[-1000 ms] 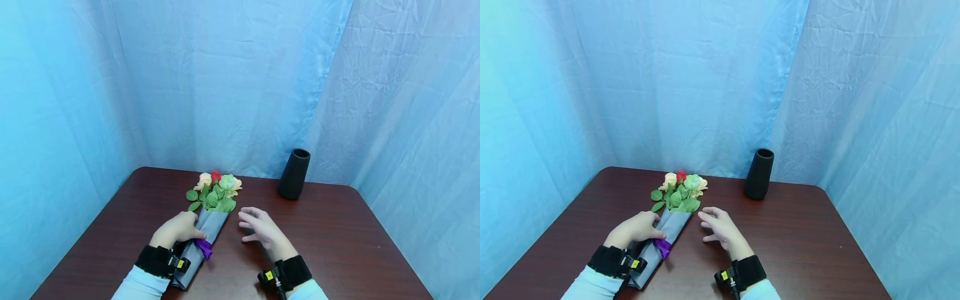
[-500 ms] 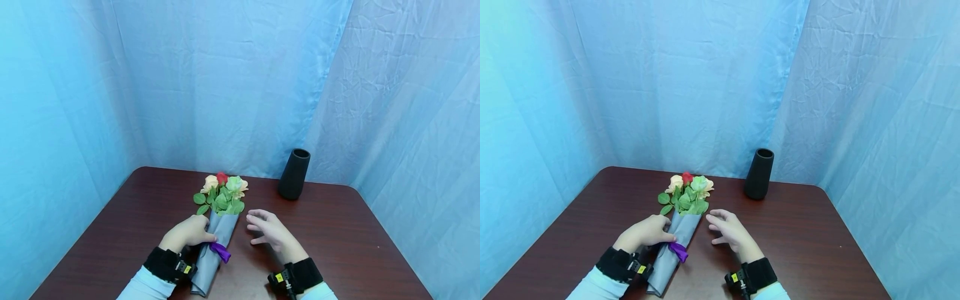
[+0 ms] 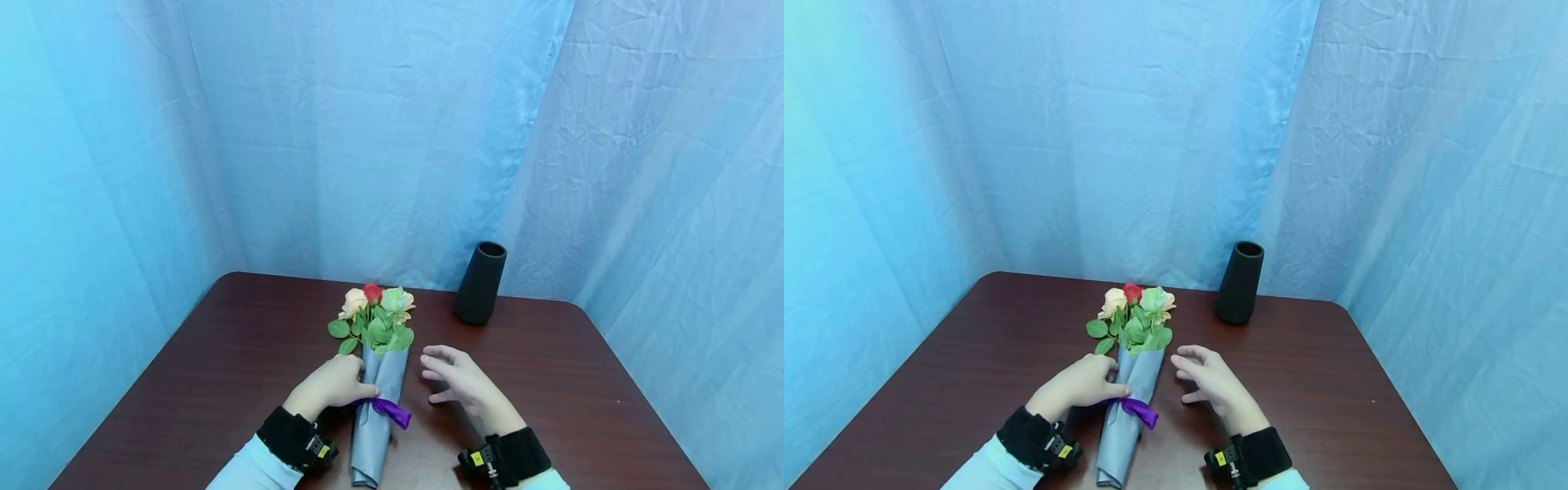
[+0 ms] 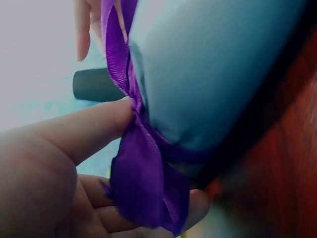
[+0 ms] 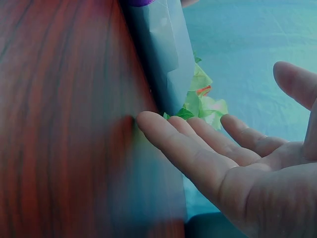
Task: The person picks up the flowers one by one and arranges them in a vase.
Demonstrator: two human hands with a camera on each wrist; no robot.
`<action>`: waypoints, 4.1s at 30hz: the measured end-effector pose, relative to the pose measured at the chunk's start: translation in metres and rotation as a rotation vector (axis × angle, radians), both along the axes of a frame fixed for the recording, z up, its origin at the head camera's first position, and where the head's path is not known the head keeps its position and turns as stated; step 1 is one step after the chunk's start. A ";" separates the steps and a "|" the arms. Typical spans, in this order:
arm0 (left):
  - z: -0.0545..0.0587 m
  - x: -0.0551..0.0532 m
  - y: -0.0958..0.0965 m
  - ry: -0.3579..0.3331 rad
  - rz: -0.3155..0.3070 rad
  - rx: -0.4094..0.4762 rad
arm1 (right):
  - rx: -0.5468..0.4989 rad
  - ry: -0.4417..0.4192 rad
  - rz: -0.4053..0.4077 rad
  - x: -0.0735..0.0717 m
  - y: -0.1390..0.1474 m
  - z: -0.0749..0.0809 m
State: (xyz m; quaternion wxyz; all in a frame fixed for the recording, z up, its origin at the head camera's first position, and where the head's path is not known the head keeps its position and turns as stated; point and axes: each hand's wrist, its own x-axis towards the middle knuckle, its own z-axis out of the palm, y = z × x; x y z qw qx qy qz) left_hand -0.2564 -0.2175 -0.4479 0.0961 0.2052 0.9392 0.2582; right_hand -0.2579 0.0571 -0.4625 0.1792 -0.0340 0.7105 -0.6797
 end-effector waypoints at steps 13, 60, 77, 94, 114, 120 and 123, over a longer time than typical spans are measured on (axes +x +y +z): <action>-0.006 -0.001 0.001 0.012 0.017 0.016 | 0.021 0.007 0.002 0.000 -0.010 0.000; 0.065 0.021 -0.054 0.111 0.148 0.178 | 0.186 0.418 -0.064 0.028 0.013 0.067; 0.075 0.036 -0.062 0.061 -0.091 0.094 | 0.417 0.760 -0.011 0.049 0.001 0.084; 0.057 0.030 -0.055 -0.005 -0.136 0.015 | 0.560 0.690 0.313 0.039 -0.016 0.065; 0.037 0.026 -0.044 -0.038 -0.146 -0.057 | 0.707 0.571 0.398 0.023 -0.023 0.041; 0.035 0.027 -0.042 -0.041 -0.140 -0.084 | 0.700 0.631 0.361 0.026 -0.025 0.043; 0.036 0.028 -0.041 -0.045 -0.144 -0.087 | 0.646 0.671 0.404 0.030 -0.027 0.048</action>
